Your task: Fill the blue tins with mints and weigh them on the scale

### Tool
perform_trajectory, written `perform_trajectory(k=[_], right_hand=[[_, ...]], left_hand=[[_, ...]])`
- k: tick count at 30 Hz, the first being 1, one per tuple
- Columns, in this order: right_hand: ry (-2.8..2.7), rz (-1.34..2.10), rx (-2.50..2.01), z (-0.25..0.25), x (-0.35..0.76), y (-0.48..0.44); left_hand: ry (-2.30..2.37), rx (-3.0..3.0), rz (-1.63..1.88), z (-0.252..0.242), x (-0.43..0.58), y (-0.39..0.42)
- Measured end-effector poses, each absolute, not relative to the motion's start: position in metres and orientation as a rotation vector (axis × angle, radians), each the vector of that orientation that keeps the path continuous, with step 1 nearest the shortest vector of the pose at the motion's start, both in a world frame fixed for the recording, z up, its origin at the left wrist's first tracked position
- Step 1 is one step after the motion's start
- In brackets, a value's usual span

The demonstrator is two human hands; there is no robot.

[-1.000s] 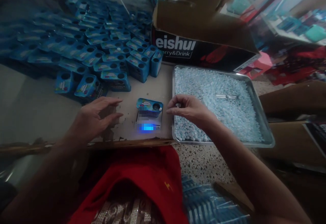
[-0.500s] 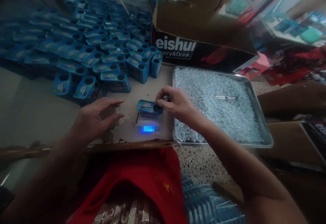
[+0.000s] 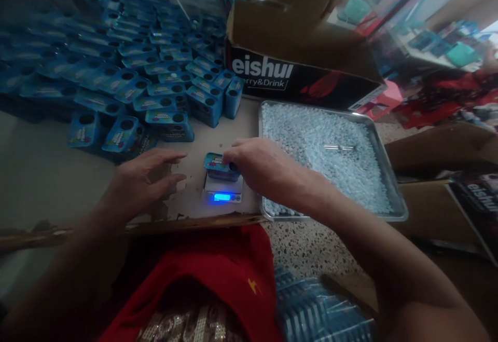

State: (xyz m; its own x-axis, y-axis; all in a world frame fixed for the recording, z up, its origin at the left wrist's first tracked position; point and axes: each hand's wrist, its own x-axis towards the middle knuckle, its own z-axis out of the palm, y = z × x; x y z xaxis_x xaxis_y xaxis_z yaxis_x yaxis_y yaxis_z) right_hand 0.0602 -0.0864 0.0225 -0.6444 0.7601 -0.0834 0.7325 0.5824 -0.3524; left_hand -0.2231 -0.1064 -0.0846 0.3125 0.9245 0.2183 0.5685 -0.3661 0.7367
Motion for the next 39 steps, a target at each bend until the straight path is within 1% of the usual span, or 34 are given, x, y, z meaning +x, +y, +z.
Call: perform_trajectory(k=[5, 10, 14, 16, 18, 22, 30, 33, 37, 39], right_hand=[[-2.734, 0.492, -1.325, 0.022, 0.052, -0.086], [-2.574, 0.506, -1.428, 0.022, 0.071, -0.084], [-2.490, 0.378, -1.783, 0.004, 0.119, -0.089], [-2.504, 0.376, -1.995, -0.013, 0.141, -0.096], [-2.520, 0.384, -2.111, -0.031, 0.153, -0.103], [-2.534, 0.352, -2.083, -0.050, 0.159, -0.106], [-2.202, 0.377, -1.933, -0.038, 0.176, -0.104], [-2.027, 0.558, -1.895, -0.040, 0.176, -0.107], [-1.666, 1.141, -1.607, -0.034, 0.157, -0.105], [-1.567, 1.309, -1.442, -0.026, 0.140, -0.104]], left_hand=[[1.315, 2.076, 0.888, -0.085, -0.225, -0.104], [1.317, 2.072, 0.892, -0.083, -0.227, -0.106], [1.350, 2.068, 0.888, -0.081, -0.232, -0.107], [1.356, 2.079, 0.883, -0.079, -0.231, -0.107], [1.351, 2.098, 0.880, -0.076, -0.227, -0.106], [1.333, 2.144, 0.879, -0.064, -0.211, -0.108], [1.385, 2.236, 0.852, -0.042, -0.192, -0.114], [1.324, 2.285, 0.843, -0.041, -0.183, -0.112], [1.268, 2.368, 0.816, -0.044, -0.166, -0.109], [1.249, 2.408, 0.770, -0.049, -0.159, -0.106]])
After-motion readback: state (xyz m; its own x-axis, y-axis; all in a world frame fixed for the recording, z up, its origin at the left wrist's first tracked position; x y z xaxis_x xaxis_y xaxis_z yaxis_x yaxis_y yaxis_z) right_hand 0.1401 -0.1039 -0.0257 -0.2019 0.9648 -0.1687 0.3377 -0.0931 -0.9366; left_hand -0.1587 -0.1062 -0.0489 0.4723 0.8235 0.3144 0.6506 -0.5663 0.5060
